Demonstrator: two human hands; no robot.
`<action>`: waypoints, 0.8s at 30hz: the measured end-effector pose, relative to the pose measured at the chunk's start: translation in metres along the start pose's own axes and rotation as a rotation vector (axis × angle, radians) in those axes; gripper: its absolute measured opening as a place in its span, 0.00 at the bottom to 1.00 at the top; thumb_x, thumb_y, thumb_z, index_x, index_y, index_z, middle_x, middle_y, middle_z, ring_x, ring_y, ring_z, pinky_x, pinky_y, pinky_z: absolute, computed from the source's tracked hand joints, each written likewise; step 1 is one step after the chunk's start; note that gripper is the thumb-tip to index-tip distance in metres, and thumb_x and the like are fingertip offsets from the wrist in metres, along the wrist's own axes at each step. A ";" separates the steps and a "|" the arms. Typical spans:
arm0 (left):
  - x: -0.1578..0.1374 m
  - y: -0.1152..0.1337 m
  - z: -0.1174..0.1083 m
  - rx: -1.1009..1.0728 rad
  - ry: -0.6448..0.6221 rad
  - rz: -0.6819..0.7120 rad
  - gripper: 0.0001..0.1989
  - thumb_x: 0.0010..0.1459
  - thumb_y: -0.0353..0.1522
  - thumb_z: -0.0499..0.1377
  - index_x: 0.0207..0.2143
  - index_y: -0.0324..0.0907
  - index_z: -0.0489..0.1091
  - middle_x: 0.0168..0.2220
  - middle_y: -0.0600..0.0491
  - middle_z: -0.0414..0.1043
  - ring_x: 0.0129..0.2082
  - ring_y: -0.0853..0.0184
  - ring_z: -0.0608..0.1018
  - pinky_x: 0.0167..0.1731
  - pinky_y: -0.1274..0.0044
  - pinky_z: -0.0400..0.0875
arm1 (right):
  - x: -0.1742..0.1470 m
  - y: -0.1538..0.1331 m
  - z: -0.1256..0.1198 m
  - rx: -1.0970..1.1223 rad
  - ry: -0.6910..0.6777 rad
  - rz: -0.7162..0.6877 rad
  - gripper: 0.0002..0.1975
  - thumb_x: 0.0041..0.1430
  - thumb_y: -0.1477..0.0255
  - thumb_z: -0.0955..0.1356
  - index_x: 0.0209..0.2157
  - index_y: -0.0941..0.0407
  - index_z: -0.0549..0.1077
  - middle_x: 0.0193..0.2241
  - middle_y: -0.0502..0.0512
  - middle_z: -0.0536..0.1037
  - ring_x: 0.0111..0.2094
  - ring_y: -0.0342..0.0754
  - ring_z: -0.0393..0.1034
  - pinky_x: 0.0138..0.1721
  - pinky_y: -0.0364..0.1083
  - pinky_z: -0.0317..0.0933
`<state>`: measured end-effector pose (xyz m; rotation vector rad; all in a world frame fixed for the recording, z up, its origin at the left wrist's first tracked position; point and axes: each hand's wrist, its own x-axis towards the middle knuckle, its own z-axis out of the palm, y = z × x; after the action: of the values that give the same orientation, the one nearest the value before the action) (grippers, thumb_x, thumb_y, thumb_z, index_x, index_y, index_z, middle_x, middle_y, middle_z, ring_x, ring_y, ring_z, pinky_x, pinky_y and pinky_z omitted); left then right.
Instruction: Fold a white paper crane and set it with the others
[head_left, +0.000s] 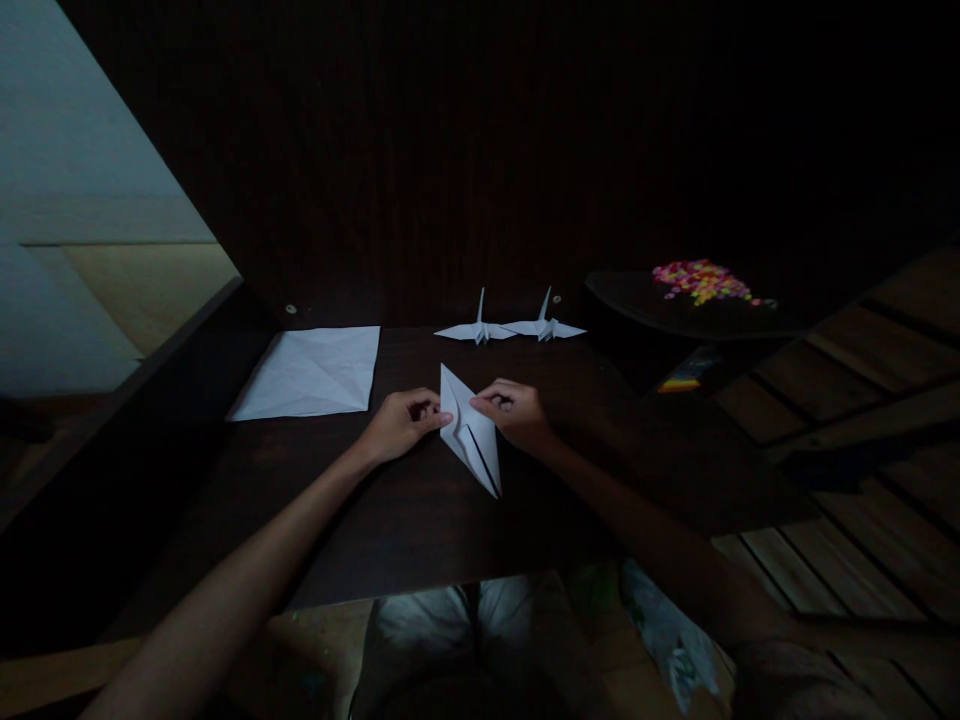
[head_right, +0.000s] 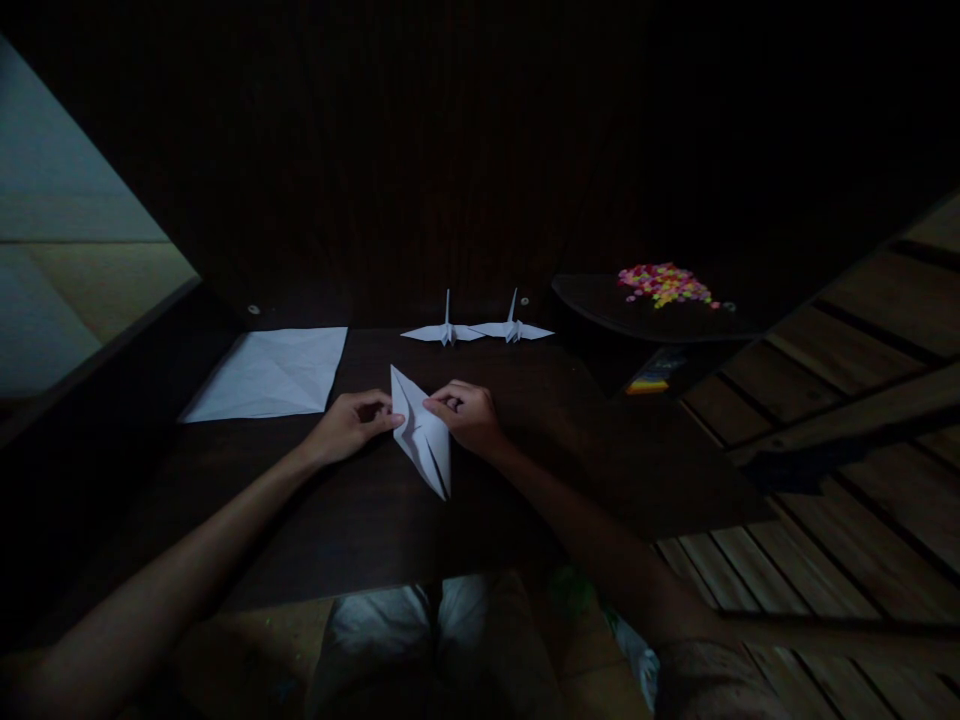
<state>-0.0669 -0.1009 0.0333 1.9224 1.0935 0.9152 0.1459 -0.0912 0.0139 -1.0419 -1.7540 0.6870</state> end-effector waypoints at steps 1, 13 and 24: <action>0.000 -0.002 0.000 0.054 -0.005 0.007 0.11 0.52 0.38 0.64 0.27 0.38 0.73 0.23 0.57 0.68 0.24 0.72 0.67 0.26 0.80 0.61 | 0.000 0.002 0.000 -0.023 -0.020 0.003 0.07 0.53 0.70 0.70 0.25 0.59 0.77 0.22 0.50 0.72 0.22 0.40 0.61 0.24 0.41 0.54; 0.000 -0.014 -0.003 0.266 -0.064 0.127 0.14 0.51 0.40 0.65 0.25 0.39 0.69 0.25 0.56 0.67 0.26 0.71 0.69 0.27 0.79 0.62 | 0.001 0.005 -0.004 -0.173 -0.285 0.007 0.04 0.48 0.75 0.73 0.24 0.60 0.75 0.23 0.49 0.71 0.22 0.39 0.62 0.24 0.40 0.55; 0.002 -0.015 -0.003 0.401 -0.045 0.252 0.14 0.55 0.39 0.62 0.24 0.39 0.66 0.26 0.55 0.66 0.29 0.67 0.69 0.30 0.77 0.62 | 0.003 0.006 -0.008 -0.185 -0.400 -0.062 0.06 0.49 0.74 0.73 0.25 0.60 0.73 0.24 0.48 0.68 0.23 0.39 0.60 0.25 0.40 0.54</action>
<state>-0.0744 -0.0929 0.0221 2.4412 1.0856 0.8239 0.1547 -0.0859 0.0137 -1.0173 -2.2210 0.7424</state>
